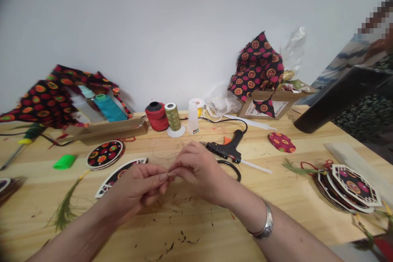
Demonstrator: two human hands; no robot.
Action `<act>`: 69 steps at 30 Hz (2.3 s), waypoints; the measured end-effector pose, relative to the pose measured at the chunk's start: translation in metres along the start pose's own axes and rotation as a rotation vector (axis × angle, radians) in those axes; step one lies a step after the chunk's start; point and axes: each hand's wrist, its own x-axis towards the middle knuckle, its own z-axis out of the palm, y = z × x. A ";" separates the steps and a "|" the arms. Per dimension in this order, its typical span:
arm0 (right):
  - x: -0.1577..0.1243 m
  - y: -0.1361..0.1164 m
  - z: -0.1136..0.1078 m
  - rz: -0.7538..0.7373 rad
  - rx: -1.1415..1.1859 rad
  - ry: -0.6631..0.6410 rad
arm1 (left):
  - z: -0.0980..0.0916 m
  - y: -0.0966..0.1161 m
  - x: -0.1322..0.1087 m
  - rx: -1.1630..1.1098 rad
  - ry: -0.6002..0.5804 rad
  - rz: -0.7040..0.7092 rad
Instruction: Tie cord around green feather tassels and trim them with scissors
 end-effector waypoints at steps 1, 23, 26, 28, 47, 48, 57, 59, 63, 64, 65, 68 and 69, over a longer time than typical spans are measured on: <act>0.000 -0.001 -0.001 0.013 -0.019 -0.015 | 0.001 0.000 0.000 -0.001 0.003 -0.005; -0.004 0.000 -0.003 -0.217 -0.277 -0.112 | -0.001 -0.002 0.000 -0.003 0.033 -0.004; -0.005 0.000 -0.003 -0.239 -0.434 -0.166 | -0.001 0.000 0.000 -0.002 0.048 0.002; -0.005 0.001 -0.003 -0.243 -0.484 -0.178 | -0.001 0.001 0.000 -0.007 0.059 0.014; -0.004 0.000 0.003 -0.141 -0.142 -0.028 | -0.006 -0.003 0.001 0.079 0.047 0.035; -0.005 0.000 0.003 -0.149 -0.192 -0.046 | -0.006 -0.003 0.001 0.078 0.050 0.035; -0.003 -0.006 0.002 -0.085 -0.350 -0.096 | -0.003 0.000 -0.002 0.085 0.065 0.069; -0.002 -0.006 0.002 -0.048 -0.348 -0.097 | -0.003 0.001 -0.003 0.077 0.070 0.076; -0.002 0.001 -0.001 0.076 -0.309 0.025 | -0.002 0.004 -0.003 0.039 0.095 0.084; -0.003 0.002 -0.003 0.118 -0.277 0.085 | -0.002 0.005 -0.003 0.031 0.097 0.082; -0.003 0.003 -0.006 0.161 -0.229 0.141 | -0.002 0.005 -0.002 0.023 0.101 0.079; -0.004 -0.003 -0.016 0.219 0.047 0.083 | -0.004 0.002 -0.001 0.000 0.127 0.080; -0.003 -0.007 -0.019 0.198 0.180 -0.047 | -0.005 0.001 0.000 -0.009 0.138 0.082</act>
